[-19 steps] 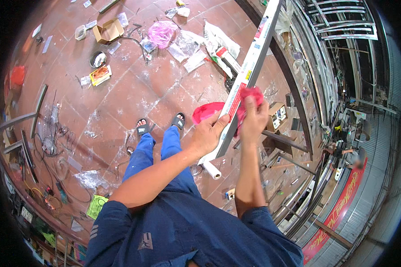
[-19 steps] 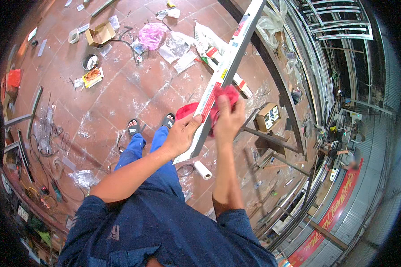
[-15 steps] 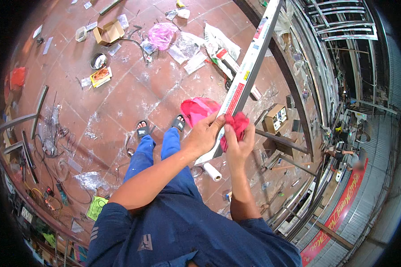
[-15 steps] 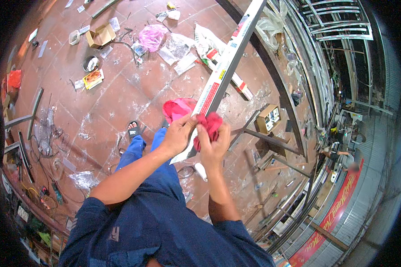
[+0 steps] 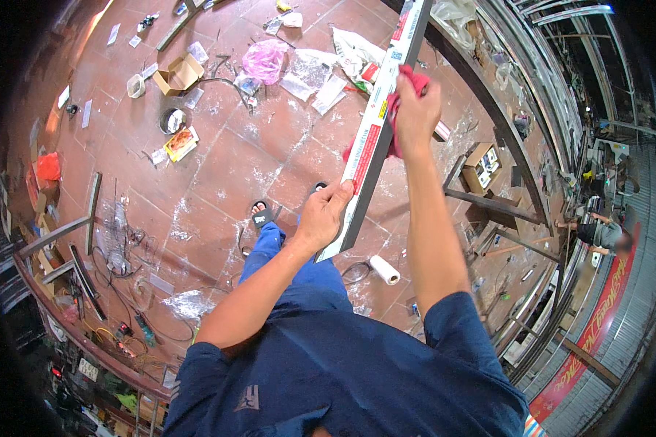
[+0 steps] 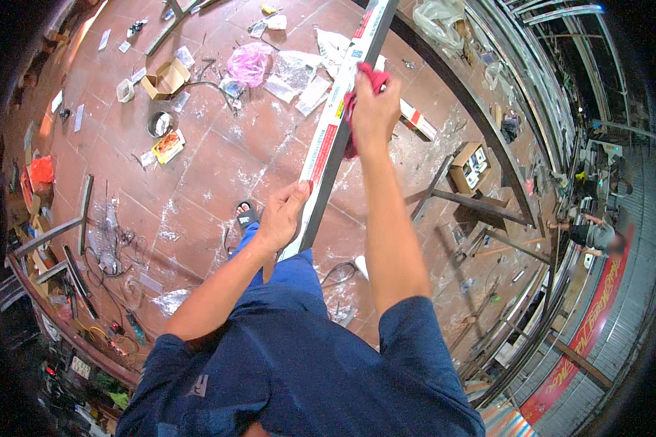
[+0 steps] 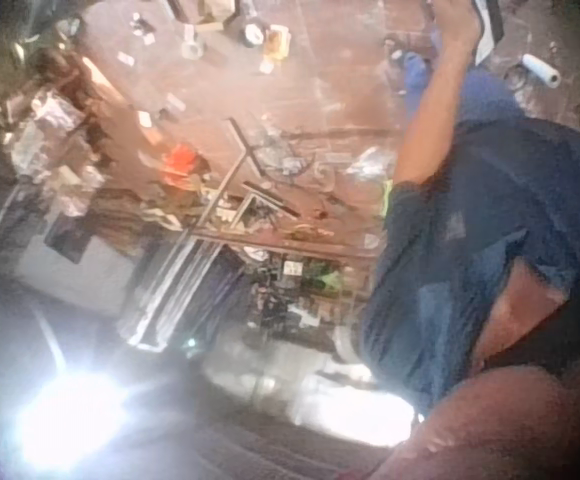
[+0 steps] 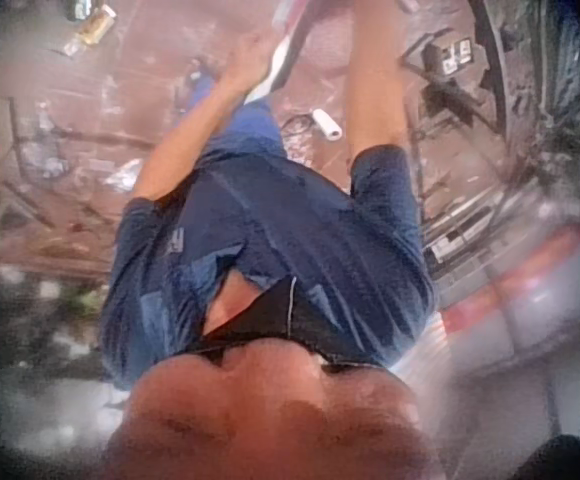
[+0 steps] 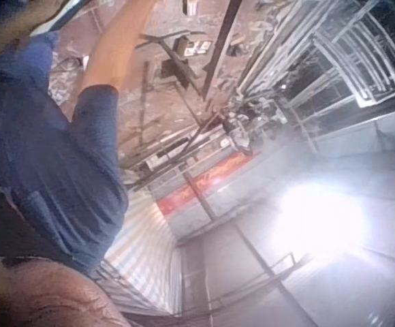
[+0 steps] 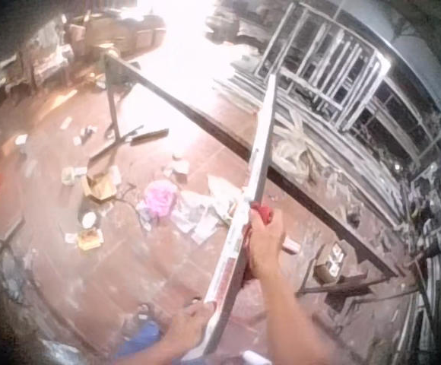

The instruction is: The person wipes a long metal profile with a pink cloth, moving along its length to clean the surface. They rotate the profile to access different sides and continue wiping until the profile appears clean, then place it aside.

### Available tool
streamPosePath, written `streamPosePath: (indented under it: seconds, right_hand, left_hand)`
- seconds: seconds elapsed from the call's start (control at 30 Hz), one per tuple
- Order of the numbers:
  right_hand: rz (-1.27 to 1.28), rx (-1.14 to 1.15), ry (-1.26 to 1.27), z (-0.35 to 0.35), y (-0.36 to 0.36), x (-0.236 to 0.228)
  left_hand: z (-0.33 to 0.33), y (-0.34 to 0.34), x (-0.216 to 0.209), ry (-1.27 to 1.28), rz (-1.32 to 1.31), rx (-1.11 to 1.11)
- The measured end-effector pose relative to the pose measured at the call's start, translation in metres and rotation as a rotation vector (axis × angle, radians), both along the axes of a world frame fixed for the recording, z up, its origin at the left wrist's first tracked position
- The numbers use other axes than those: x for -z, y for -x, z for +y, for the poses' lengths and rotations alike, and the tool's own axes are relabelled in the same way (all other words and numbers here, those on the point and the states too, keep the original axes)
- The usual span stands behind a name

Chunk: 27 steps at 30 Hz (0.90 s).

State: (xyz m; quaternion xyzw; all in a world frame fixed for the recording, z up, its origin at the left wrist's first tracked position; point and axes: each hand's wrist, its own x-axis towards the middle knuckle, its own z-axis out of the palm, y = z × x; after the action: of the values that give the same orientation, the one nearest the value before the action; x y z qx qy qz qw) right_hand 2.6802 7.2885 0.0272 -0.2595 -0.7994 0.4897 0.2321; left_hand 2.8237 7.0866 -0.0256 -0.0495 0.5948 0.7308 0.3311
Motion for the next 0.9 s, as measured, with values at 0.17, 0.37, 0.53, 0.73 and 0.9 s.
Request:
streamPosePath:
  seconds: [0.17,0.37,0.53,0.73,0.9]
  right_hand:
    - [-0.049,-0.046,0.105,-0.065,-0.126,0.013]
    - [-0.07,-0.127,0.275,-0.085,-0.174,0.013]
    - [0.11,-0.338,0.141,-0.095,-0.215,0.021]
    - [-0.157,-0.193,0.022,-0.105,-0.192,0.003]
    - [-0.14,-0.14,0.135,-0.086,-0.115,-0.009]
  left_hand:
    - [-0.005,0.001,0.01,0.044,0.054,0.012]
    - [-0.001,0.014,0.021,-0.085,0.042,-0.065]
    - [0.0,0.028,0.015,-0.12,0.0,-0.074]
    - [-0.004,0.028,0.048,-0.117,-0.034,-0.06]
    - [-0.034,0.027,0.035,0.07,0.224,0.035]
